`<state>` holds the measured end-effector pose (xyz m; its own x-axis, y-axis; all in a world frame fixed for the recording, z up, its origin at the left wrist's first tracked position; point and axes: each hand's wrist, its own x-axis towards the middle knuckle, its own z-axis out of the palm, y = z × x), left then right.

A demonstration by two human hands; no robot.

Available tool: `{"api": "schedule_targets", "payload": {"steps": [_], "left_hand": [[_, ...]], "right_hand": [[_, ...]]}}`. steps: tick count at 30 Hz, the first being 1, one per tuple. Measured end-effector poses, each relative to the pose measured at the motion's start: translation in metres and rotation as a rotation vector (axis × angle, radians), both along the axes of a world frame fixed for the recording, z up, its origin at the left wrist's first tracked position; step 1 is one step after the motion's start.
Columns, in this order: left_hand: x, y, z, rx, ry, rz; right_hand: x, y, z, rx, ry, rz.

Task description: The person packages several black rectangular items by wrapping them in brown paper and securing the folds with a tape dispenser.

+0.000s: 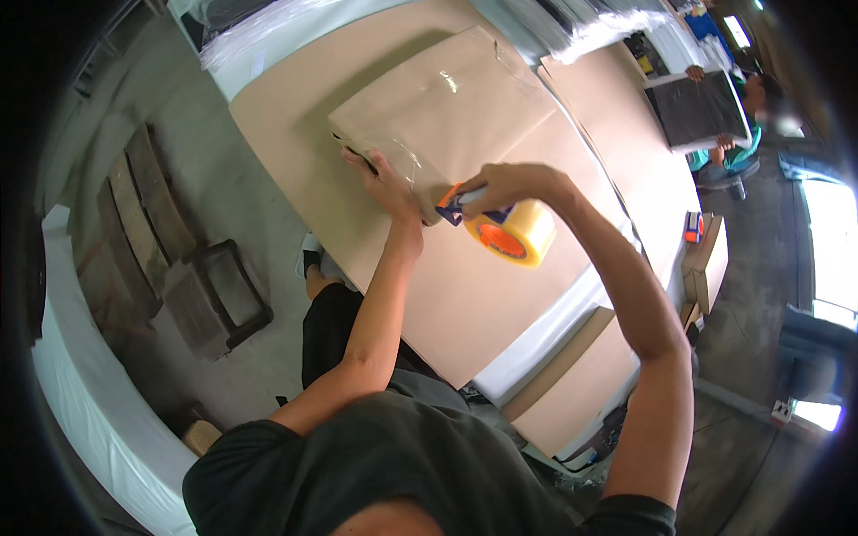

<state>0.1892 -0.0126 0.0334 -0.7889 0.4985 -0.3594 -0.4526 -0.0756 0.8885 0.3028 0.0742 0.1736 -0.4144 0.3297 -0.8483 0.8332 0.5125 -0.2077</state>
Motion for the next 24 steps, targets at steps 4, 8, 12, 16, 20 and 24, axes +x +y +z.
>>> {"api": "schedule_targets", "payload": {"steps": [4,8,12,16,20,24], "left_hand": [[0.003,0.003,0.0,0.021,-0.024,-0.003],[-0.007,-0.001,-0.007,0.072,0.004,0.052],[0.008,-0.01,0.008,-0.102,0.051,-0.094],[-0.009,-0.002,-0.005,0.136,0.164,-0.053],[-0.041,-0.001,-0.043,-0.165,0.488,-0.036],[-0.019,-0.004,-0.012,-0.415,0.683,-0.351]], "right_hand": [[-0.064,0.033,-0.006,-0.049,-0.387,0.145],[-0.141,0.019,-0.003,-0.077,-0.688,0.314],[-0.112,-0.021,-0.072,-0.04,-0.749,0.545],[-0.042,-0.05,-0.098,0.048,-0.761,0.502],[0.043,-0.039,-0.078,0.403,-0.544,0.138],[0.183,-0.099,-0.135,1.132,-0.08,-0.194]]}}
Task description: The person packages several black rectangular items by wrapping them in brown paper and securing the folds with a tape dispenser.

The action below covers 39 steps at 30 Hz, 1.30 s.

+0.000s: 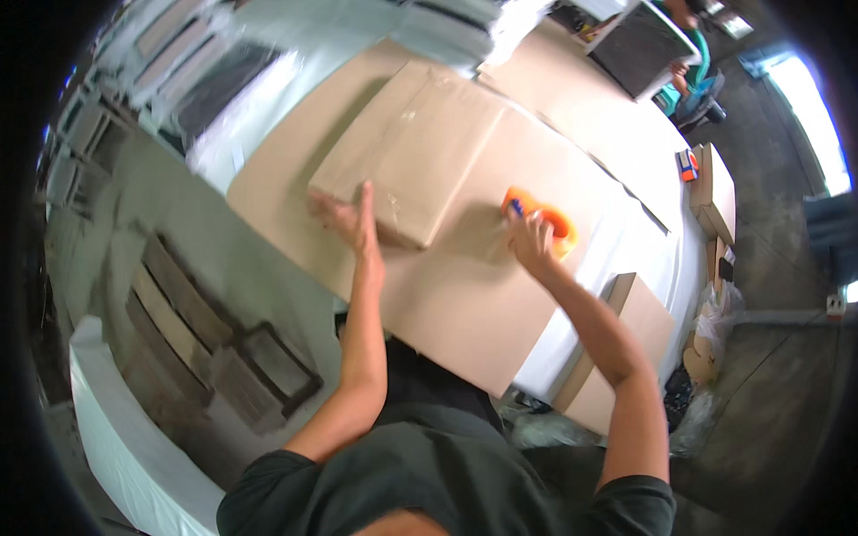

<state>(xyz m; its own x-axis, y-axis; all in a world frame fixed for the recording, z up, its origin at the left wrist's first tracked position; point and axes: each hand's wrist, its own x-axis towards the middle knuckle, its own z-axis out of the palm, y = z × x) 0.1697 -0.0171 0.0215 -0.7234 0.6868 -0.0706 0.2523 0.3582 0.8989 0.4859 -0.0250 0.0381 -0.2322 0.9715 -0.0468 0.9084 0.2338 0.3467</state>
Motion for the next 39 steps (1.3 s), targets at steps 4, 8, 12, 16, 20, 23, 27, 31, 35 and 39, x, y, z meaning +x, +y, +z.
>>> {"api": "schedule_targets", "payload": {"steps": [4,8,12,16,20,23,27,31,35,39], "left_hand": [[-0.11,0.041,-0.032,-0.072,0.441,-0.043],[-0.117,0.049,-0.01,-0.259,0.727,-0.449],[-0.128,0.055,-0.04,-0.2,0.891,-0.617],[-0.138,0.063,-0.026,-0.151,0.769,-0.833],[-0.163,0.084,-0.01,-0.108,0.149,-1.016],[-0.182,0.124,0.01,-0.024,-0.284,-1.019],[-0.155,0.188,0.0,0.035,-0.606,-1.073],[-0.131,0.24,-0.014,0.096,-0.729,-1.115],[-0.121,0.264,-0.031,0.086,-0.782,-1.155],[-0.133,0.271,-0.011,0.094,-0.692,-1.262]], "right_hand": [[-0.039,-0.029,-0.064,0.244,0.02,0.027],[-0.122,-0.033,0.01,0.29,0.683,-0.059],[-0.22,0.005,-0.01,0.42,0.843,0.014],[-0.209,0.005,-0.052,0.348,0.774,-0.318],[-0.155,-0.036,-0.083,0.301,0.932,-0.526],[-0.162,0.011,-0.051,0.512,1.237,-0.417],[-0.143,0.094,-0.07,0.541,1.43,-0.574],[-0.16,0.137,-0.087,0.454,1.89,-0.673],[-0.166,0.138,-0.085,0.394,1.994,-0.71],[-0.167,0.133,-0.029,-0.005,2.157,-0.84]]}}
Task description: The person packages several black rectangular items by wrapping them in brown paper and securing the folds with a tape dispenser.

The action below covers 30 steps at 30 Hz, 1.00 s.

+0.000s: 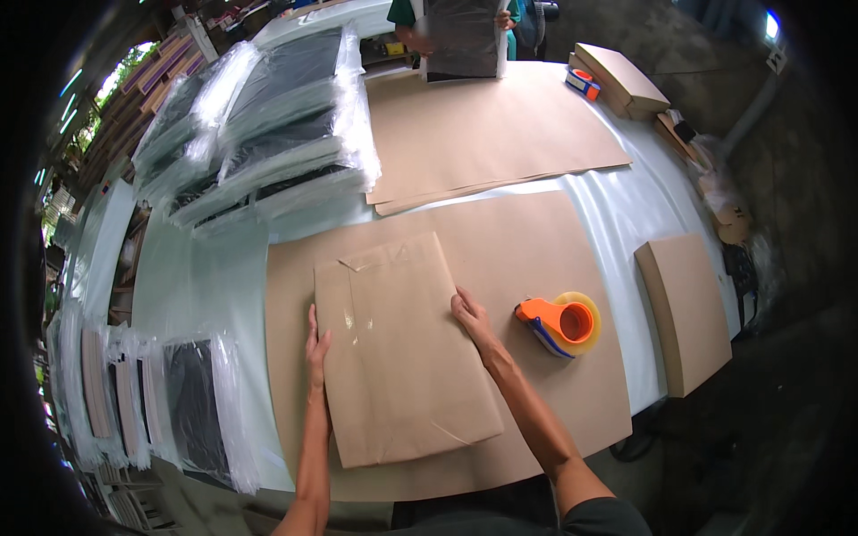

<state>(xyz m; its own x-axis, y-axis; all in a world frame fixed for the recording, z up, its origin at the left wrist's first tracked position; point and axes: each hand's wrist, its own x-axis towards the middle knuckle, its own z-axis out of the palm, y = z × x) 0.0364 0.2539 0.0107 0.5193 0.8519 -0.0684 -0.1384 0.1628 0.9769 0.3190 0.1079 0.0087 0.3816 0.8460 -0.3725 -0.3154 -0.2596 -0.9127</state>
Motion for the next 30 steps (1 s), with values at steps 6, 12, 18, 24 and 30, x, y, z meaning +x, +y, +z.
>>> {"api": "schedule_targets", "payload": {"steps": [6,12,18,24,30], "left_hand": [[0.004,-0.035,0.065,0.068,-0.064,0.099],[-0.006,-0.044,0.093,0.012,-0.277,0.47],[-0.009,-0.081,0.103,-0.043,-0.247,0.565],[-0.02,-0.111,0.084,-0.435,-0.362,0.435],[-0.042,-0.145,0.084,-0.495,-0.251,0.382]], "right_hand": [[-0.005,-0.02,0.069,0.304,-0.16,-0.046],[-0.01,-0.027,0.153,0.612,-0.189,-0.089],[-0.016,-0.087,0.126,0.373,-0.413,0.005],[-0.035,-0.149,0.121,0.618,0.523,-0.132],[-0.072,-0.161,0.157,0.151,-0.035,-0.26]]}}
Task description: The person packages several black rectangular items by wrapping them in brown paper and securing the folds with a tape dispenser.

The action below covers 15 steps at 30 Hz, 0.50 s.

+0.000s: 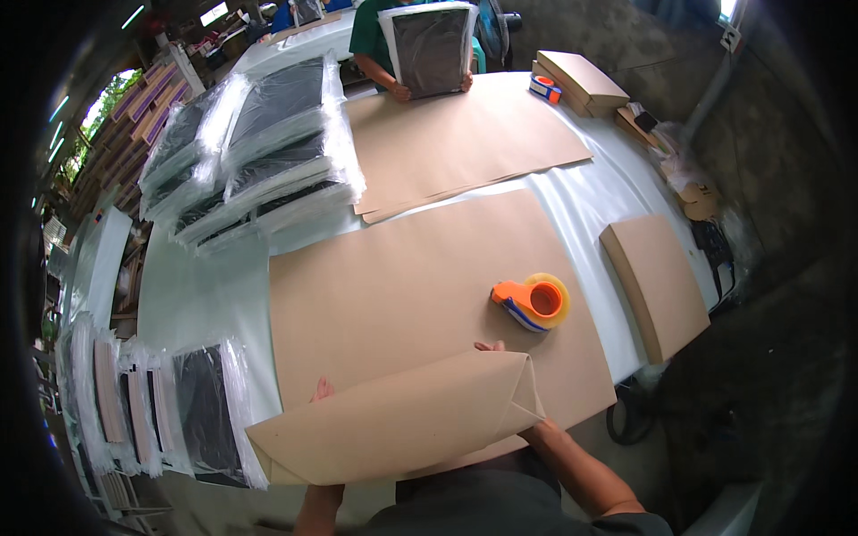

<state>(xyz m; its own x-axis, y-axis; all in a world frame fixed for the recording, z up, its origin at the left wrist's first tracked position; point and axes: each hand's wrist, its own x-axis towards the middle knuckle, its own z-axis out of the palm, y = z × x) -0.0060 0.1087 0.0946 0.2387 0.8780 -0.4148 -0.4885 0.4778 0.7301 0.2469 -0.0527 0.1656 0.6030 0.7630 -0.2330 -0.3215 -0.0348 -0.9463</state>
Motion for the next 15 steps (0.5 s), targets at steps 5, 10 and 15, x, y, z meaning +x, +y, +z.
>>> {"api": "schedule_targets", "payload": {"steps": [5,10,15], "left_hand": [[-0.012,-0.026,0.01,0.01,0.022,-0.043],[-0.03,-0.047,0.032,0.092,0.095,-0.046],[-0.018,-0.062,0.058,0.192,0.09,-0.107]], "right_hand": [[0.032,-0.038,0.016,0.059,1.109,0.277],[0.017,-0.014,0.074,-0.448,0.861,0.243],[0.048,-0.04,0.076,-0.43,0.834,0.271]]}}
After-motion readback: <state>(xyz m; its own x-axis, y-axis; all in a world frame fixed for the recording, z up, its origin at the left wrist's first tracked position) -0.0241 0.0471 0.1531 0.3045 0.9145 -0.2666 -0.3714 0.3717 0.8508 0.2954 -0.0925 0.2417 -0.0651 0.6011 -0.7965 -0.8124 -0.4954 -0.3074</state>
